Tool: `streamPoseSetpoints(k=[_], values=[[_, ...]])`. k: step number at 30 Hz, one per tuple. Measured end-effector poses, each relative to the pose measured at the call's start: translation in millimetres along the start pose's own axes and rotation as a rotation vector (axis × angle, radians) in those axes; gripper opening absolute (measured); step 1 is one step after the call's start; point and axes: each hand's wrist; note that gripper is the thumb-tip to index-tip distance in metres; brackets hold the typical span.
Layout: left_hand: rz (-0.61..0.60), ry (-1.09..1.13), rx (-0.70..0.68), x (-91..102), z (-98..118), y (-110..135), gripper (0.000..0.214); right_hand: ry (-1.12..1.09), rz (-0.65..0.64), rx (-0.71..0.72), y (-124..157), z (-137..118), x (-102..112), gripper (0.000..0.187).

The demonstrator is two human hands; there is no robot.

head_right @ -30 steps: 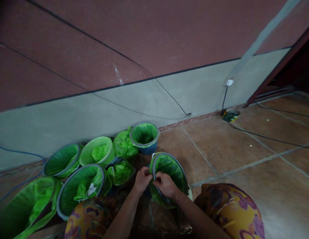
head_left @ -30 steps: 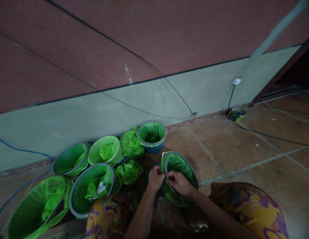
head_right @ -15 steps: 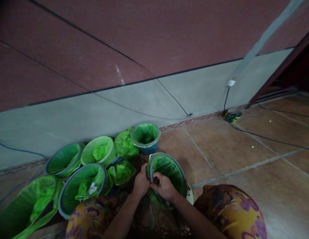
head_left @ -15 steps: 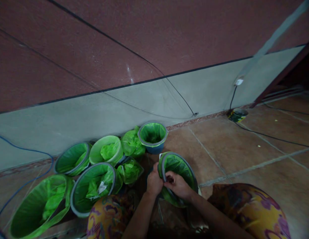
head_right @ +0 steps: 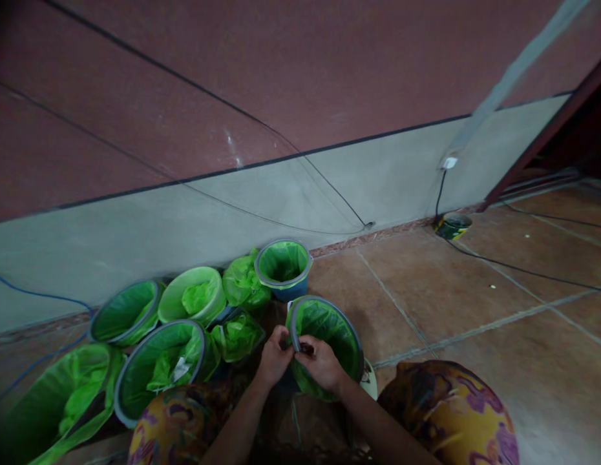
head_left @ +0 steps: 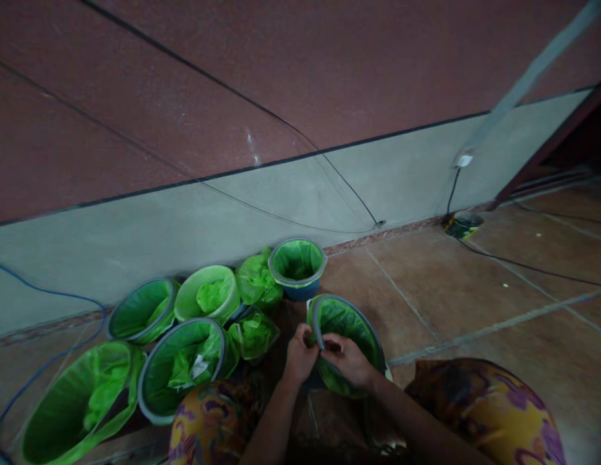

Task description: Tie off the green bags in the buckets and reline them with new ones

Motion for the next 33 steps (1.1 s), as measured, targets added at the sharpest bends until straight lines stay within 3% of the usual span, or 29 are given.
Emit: streamPoseSetpoints(k=[7, 13, 16, 21, 24, 27, 33], values=[[-0.012, 0.126, 0.008, 2.5, -13.5, -2.2, 0.018, -0.125, 0.013, -0.219, -2.5, 0.7, -2.6, 0.032], [-0.023, 0.149, 0.035, 6.5, -7.4, 1.2, 0.019, -0.407, -0.007, -0.482, -2.9, -2.0, -9.0, 0.029], [-0.031, 0.175, 0.054, 10.2, -5.0, 1.0, 0.021, -0.511, -0.018, -0.504, 0.0, -0.9, -13.3, 0.031], [-0.149, 0.306, 0.169, 17.0, -13.3, -1.3, 0.024, -0.553, -0.029, -0.548, 3.9, -2.5, -20.0, 0.031], [-0.069, 0.292, 0.243, 17.3, -17.8, -0.6, 0.021, -0.56, -0.022, -0.544, 4.8, -4.5, -23.8, 0.029], [0.031, 0.131, 0.293, 15.0, -17.5, 2.2, 0.035, -0.561, -0.044, -0.509, 6.9, -5.4, -27.2, 0.027], [0.122, -0.101, 0.228, 12.5, -10.8, 4.7, 0.042, -0.56, 0.003, -0.503, 11.0, -5.4, -32.7, 0.03]])
Point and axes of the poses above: each hand's wrist, its own y-axis away from the middle knuckle, its own x-axis out of the back of the hand, z = x × y, and after that the axes turned 15 degrees about z, right-handed
